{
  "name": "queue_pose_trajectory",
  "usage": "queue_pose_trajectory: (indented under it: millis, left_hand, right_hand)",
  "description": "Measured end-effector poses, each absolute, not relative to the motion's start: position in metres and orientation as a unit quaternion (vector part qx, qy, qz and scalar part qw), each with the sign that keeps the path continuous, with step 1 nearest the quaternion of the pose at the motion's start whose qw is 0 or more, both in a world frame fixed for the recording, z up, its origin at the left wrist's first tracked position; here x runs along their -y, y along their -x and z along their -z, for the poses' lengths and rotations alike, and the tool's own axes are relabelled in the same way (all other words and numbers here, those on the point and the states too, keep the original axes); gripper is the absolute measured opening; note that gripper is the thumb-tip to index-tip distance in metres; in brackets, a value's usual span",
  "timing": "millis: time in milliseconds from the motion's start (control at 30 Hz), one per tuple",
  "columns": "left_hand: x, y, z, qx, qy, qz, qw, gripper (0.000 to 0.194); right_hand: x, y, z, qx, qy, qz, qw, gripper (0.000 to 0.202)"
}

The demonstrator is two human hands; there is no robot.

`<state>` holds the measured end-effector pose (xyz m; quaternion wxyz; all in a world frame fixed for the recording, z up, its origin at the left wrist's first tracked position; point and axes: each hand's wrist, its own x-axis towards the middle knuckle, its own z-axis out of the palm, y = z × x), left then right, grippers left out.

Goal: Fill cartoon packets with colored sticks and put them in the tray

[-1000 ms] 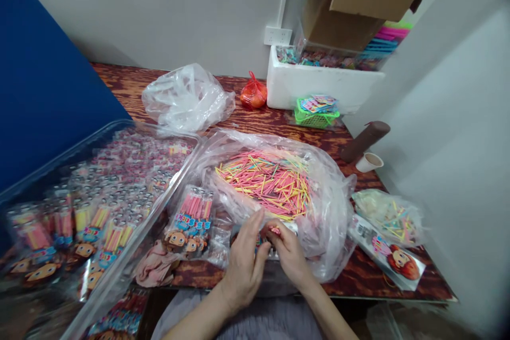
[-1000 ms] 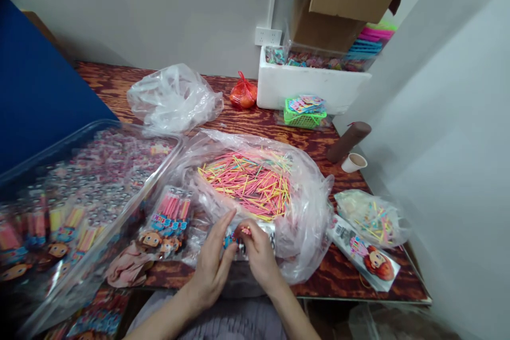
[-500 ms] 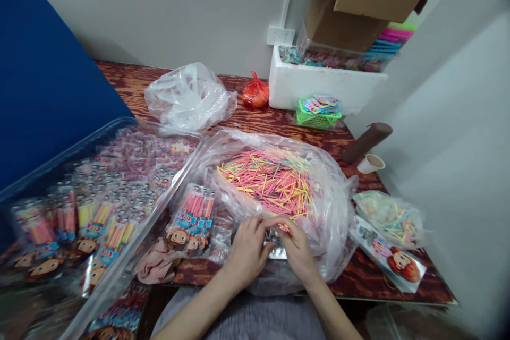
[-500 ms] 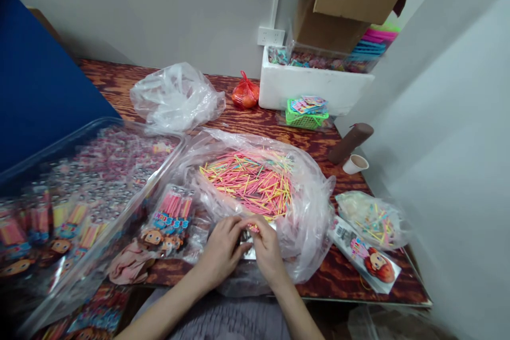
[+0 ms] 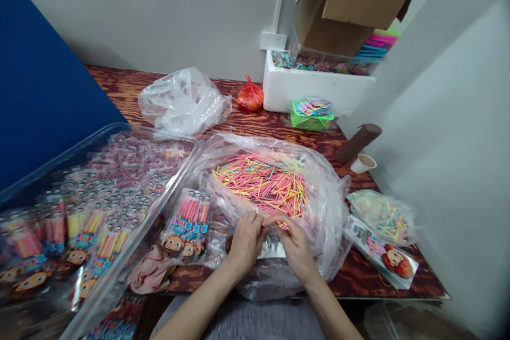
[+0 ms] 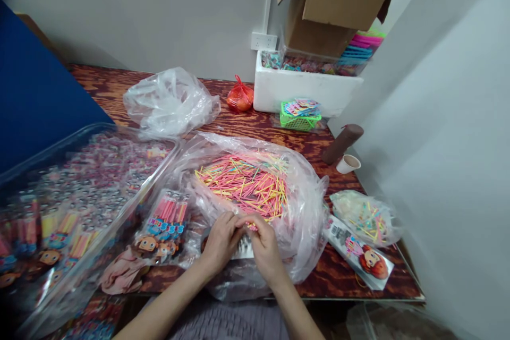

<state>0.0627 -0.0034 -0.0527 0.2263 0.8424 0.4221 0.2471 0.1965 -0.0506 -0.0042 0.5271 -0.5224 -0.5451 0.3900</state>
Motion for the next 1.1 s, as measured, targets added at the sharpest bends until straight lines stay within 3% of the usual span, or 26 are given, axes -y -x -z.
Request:
queue_pose_trajectory:
  millis: [133,433,900,1100]
  left_hand:
    - [-0.001,-0.061,0.055,-0.416,-0.855,-0.237,0.198,0.024]
    - [-0.008,-0.049,0.044,-0.441,-0.845,-0.267,0.146,0.022]
    - [-0.023,-0.016,0.022,-0.486,-0.734,-0.391,0.269,0.023]
    - [-0.021,-0.01,0.02,-0.483,-0.716,-0.406,0.299,0.021]
  right_hand:
    - [0.052,-0.198,0.004,0.546,0.529,-0.388,0.522,0.021]
    - [0.054,-0.202,0.0,0.544,0.537,-0.376,0.523,0.021]
    - [0.05,-0.201,0.015,0.531,0.555,-0.399,0.501,0.017]
    - [0.017,-0.224,0.028,0.546,0.635,-0.366,0.405,0.011]
